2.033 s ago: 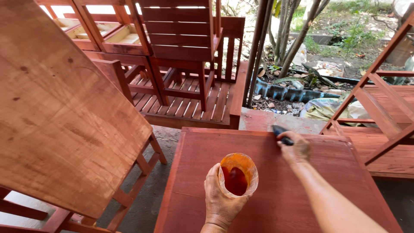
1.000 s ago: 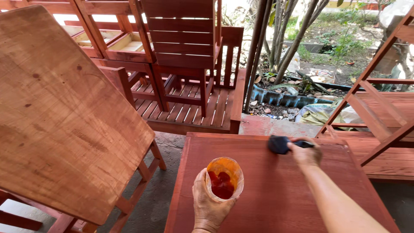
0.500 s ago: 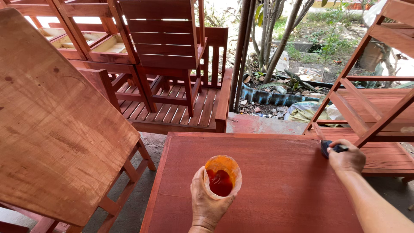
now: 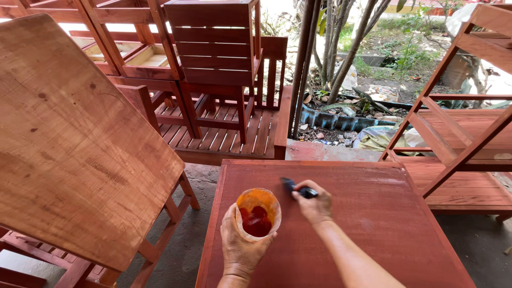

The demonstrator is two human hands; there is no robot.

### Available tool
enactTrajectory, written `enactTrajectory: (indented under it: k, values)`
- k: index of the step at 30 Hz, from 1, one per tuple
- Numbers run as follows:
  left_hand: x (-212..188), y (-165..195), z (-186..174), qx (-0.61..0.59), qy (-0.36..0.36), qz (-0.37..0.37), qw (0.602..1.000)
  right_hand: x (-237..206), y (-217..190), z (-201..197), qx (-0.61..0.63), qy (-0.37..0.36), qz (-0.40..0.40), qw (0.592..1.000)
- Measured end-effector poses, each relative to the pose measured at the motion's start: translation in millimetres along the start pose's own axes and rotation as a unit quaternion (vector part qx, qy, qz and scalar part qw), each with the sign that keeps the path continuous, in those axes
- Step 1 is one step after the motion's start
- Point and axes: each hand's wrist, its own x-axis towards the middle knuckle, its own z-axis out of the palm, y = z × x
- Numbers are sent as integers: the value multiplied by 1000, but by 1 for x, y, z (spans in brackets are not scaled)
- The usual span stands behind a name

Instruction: The person holds a cup of red wood stain in one hand and a cloth applicator in the other, dipping the cloth into the stain and wiping it across the tabletop of a wooden table, working the stain over the surface and edges. The table stands among other red-stained wooden furniture in a covered workshop area.

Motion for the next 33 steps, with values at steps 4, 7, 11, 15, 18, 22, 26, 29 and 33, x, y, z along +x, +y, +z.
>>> enactTrajectory:
  k: [4, 7, 11, 15, 18, 22, 26, 29, 33]
  values:
    - [3, -9, -25, 2, 23, 49, 999, 3, -37, 14, 288, -93, 196, 933]
    - [6, -11, -39, -7, 24, 62, 998, 21, -55, -10, 306, -144, 185, 923]
    - [2, -10, -46, -11, -1, 16, 1000, 37, -92, -60, 296, -170, 168, 925]
    - [-2, -10, -52, -3, -38, -7, 999, 35, -140, -101, 283, -230, 93, 926]
    - [-6, -7, -52, -26, -53, -12, 998, 25, -176, -126, 259, -304, 16, 917]
    - [-14, -3, -55, -32, -84, -22, 996, 8, -216, -145, 155, -390, -48, 906]
    - [-17, -1, -51, -16, -68, 37, 997, -16, -238, -138, 3, -447, -54, 893]
    - [-23, 3, -45, -17, -66, 48, 996, -34, -241, -130, -28, -459, -112, 881]
    - [-31, 7, -42, -41, -78, 80, 993, -55, -238, -123, -82, -461, -127, 874]
